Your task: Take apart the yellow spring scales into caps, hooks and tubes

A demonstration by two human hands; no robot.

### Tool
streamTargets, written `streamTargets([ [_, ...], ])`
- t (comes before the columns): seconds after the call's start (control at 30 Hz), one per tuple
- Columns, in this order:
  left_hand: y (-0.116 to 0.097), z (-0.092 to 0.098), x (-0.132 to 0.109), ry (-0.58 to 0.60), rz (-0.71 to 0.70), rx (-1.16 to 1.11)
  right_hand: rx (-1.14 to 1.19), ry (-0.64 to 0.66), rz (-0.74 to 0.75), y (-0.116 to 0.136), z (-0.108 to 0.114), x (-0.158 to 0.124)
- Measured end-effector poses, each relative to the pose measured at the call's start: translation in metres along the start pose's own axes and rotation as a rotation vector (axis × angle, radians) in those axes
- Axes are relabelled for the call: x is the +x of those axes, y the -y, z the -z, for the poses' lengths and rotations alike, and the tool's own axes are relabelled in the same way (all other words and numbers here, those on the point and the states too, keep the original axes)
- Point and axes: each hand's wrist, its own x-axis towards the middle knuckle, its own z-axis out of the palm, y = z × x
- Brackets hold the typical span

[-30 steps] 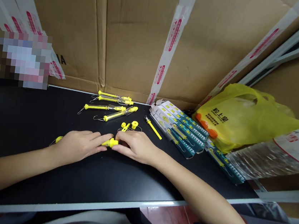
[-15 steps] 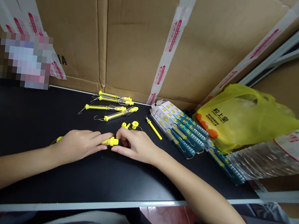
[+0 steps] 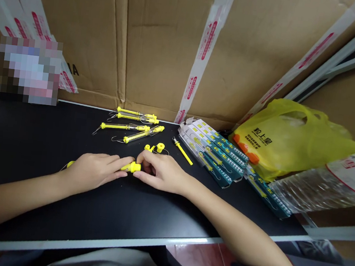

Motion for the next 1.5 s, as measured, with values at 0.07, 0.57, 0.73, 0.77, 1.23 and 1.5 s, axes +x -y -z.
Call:
streamTargets([
  [0.07, -0.0002, -0.0004, -0.0002, -0.003, 0.0, 0.005, -0.044, -0.001, 0.001, -0.0003, -0.0013, 0.0007],
  [0.57, -0.0003, -0.0005, -0.0006, -0.011, -0.011, 0.027, -0.086, -0.002, 0.003, 0.0007, -0.0016, 0.0005],
  [0.73, -0.0002, -0.0013, -0.0005, -0.01, -0.006, 0.022, -0.119, -0.013, 0.025, -0.0013, -0.004, 0.0011],
  [0.77, -0.0002, -0.0014, -0.0001, -0.005, -0.001, 0.017, -0.104, -0.018, 0.015, -0.0007, -0.0038, 0.0006],
  [1.23, 0.0003, -0.0014, -0.0006, 0.004, -0.001, 0.023, -0.092, -0.025, -0.013, 0.0005, -0.0031, 0.0002],
  [1.5, 0.0001, -0.0021, 0.0007, 0.012, 0.005, 0.022, -0.165, -0.012, -0.011, 0.0002, -0.0034, 0.0014],
])
